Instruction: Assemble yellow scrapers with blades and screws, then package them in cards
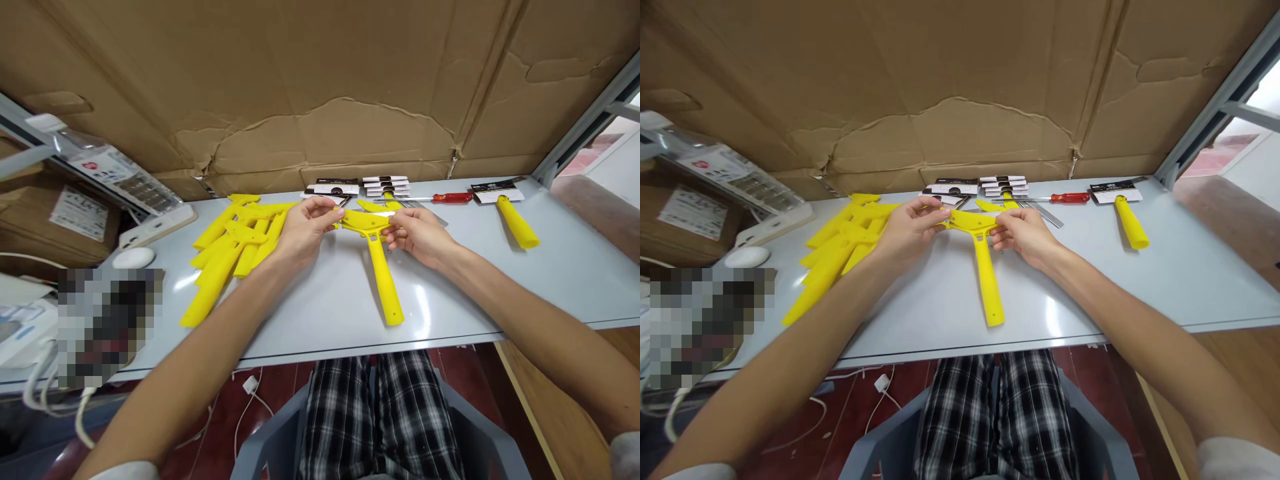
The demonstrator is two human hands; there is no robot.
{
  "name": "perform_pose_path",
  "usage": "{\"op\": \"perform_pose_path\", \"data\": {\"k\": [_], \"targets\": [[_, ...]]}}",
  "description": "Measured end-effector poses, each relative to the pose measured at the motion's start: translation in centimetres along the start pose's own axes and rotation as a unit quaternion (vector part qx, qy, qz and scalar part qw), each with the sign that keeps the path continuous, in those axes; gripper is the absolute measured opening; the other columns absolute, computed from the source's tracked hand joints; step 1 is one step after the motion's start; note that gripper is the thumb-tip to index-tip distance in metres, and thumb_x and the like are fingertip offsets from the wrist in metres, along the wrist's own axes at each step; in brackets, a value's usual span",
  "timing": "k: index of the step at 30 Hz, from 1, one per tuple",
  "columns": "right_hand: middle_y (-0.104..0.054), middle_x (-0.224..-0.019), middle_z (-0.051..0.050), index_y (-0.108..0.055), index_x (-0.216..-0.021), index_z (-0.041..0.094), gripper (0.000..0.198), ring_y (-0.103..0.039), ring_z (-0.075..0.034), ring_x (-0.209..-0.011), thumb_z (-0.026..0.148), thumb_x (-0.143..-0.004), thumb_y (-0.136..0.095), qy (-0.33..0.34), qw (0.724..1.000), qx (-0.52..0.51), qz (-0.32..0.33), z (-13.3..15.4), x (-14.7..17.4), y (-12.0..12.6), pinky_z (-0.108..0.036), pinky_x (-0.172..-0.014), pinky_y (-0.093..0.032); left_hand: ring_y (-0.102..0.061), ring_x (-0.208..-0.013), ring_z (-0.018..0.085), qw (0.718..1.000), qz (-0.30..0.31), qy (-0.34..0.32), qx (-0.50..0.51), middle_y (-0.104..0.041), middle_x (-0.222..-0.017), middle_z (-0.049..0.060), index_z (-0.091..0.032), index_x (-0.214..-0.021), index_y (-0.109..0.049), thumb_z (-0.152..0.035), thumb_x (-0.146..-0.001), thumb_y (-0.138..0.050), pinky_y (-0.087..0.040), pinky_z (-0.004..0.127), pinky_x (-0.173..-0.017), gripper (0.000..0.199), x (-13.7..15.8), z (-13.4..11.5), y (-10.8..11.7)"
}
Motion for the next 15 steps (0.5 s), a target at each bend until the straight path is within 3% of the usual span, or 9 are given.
{"op": "perform_pose_path", "data": {"k": [7, 15], "targets": [[-0.072, -0.079, -0.011, -0.065, -0.085, 0.01, 0.011, -0.064, -0.011, -0.055, 0.009, -0.093, -0.058, 0.0, 1.0, 0.005, 0.006, 0.0, 0.1, -0.1, -0.022, -0.053, -0.058, -0.071, -0.084, 0.015, 1.0, 0.008, 0.002, 0.006, -0.07, -0.096, 0.002, -0.016, -0.087, -0.069, -0.02, -0.062, -0.095, -0.061, 0.032, -0.079, 0.037, 0.7, 0.4, -1.0], [-0.072, -0.081, -0.01, -0.067, -0.089, 0.01, 0.009, -0.065, -0.011, -0.057, 0.013, -0.095, -0.062, -0.001, 1.0, 0.011, 0.02, -0.2, -0.1, 0.1, -0.024, -0.055, -0.059, -0.077, -0.075, 0.02, 0.99, 0.054, 0.119, 0.044, -0.079, -0.096, 0.014, -0.011, -0.108, -0.071, -0.009, -0.073, -0.091, -0.068, 0.035, -0.075, 0.041, 1.3, 2.0, -2.0]]}}
Point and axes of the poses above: each hand's wrist, its own x-axis away from the middle knuckle, its own y-axis out of the back of the hand, z = x × y, the point moved 8 cm from there along -x, towards the middle knuckle
